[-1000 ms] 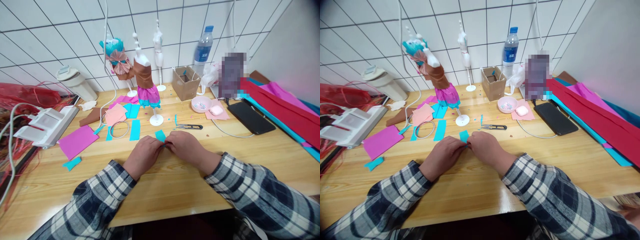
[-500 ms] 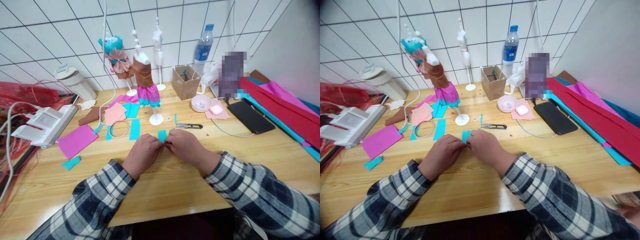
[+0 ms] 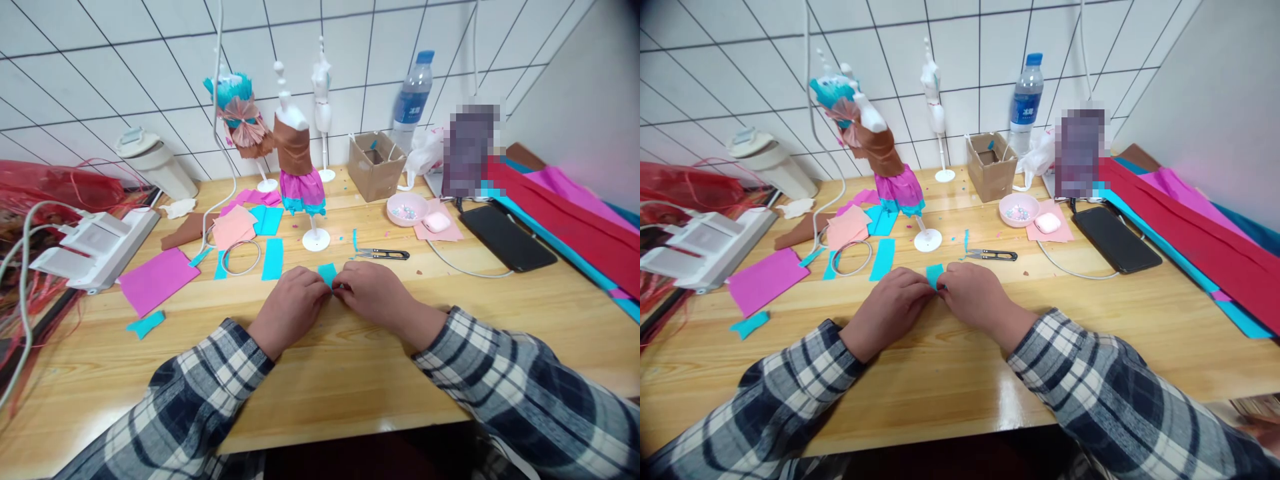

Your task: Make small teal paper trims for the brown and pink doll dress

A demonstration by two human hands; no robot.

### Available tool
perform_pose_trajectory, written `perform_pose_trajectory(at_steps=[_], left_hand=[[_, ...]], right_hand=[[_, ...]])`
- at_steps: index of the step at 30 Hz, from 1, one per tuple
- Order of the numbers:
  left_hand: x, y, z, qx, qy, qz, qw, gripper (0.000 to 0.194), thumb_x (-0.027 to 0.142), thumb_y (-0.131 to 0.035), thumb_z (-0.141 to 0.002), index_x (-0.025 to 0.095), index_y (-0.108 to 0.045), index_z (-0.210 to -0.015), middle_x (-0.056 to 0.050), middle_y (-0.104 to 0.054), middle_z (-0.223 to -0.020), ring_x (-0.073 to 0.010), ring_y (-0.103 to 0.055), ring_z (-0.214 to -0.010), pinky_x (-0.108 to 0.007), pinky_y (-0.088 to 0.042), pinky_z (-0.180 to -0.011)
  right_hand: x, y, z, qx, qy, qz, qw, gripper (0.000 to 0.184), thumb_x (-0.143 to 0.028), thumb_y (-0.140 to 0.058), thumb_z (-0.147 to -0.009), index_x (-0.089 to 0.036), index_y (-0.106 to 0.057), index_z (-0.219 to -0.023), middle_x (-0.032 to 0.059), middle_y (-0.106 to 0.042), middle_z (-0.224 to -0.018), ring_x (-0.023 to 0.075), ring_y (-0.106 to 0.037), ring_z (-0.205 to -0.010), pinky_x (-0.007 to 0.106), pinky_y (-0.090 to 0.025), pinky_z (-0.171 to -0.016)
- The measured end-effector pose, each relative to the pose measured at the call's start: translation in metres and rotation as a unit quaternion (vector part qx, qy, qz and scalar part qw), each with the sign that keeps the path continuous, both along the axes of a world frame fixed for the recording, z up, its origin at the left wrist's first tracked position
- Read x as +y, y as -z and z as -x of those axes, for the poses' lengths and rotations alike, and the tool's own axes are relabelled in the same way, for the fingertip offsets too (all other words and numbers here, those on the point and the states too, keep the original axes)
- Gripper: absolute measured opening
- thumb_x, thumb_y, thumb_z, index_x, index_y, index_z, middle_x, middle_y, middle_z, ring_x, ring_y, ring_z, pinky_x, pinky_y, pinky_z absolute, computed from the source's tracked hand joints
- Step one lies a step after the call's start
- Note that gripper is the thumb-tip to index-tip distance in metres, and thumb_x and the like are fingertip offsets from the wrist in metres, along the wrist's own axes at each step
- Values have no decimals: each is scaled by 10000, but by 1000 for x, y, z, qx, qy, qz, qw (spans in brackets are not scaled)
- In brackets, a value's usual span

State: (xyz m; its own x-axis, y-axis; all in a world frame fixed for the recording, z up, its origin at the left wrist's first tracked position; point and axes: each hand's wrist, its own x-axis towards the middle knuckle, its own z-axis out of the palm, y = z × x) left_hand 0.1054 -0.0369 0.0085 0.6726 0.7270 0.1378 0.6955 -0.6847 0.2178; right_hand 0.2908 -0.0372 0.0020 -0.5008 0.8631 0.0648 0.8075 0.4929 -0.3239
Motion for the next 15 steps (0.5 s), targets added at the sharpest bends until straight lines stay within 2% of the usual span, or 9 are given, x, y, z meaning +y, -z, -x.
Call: perform_pose_trajectory(at_steps=[6, 10, 15], left_hand=[[-1, 3, 0, 8, -28, 15, 999, 215, 197, -478, -917, 189, -684, -979, -59, -686, -874, -206, -588, -840, -357, -454, -772], [0, 5, 1, 8, -8, 12, 1000, 220, 197, -486, -915, 202, -703, -955, -57, -674, -860, -203, -573, -840, -359, -440, -780], [0, 4, 1, -4, 3, -4, 1000, 215, 184, -493, -907, 204, -706, -937, -53, -672, -919, -204, -562, -883, -365, -430, -809]], right_hand=[[0, 0, -1, 1, 17, 11, 1000, 158, -259, -538, -881, -214, -690, -889, 33, -644, -847, 170, -587, -834, 272, -375, -684], [-1, 0, -1, 10, 19, 3, 1000, 122, -259, -566, -863, -222, -678, -892, 23, -639, -849, 164, -581, -819, 269, -367, -673], [-1, -2, -2, -2, 13, 7, 1000, 166, -273, -534, -887, -230, -694, -898, 28, -645, -855, 168, -586, -836, 271, -367, -684]])
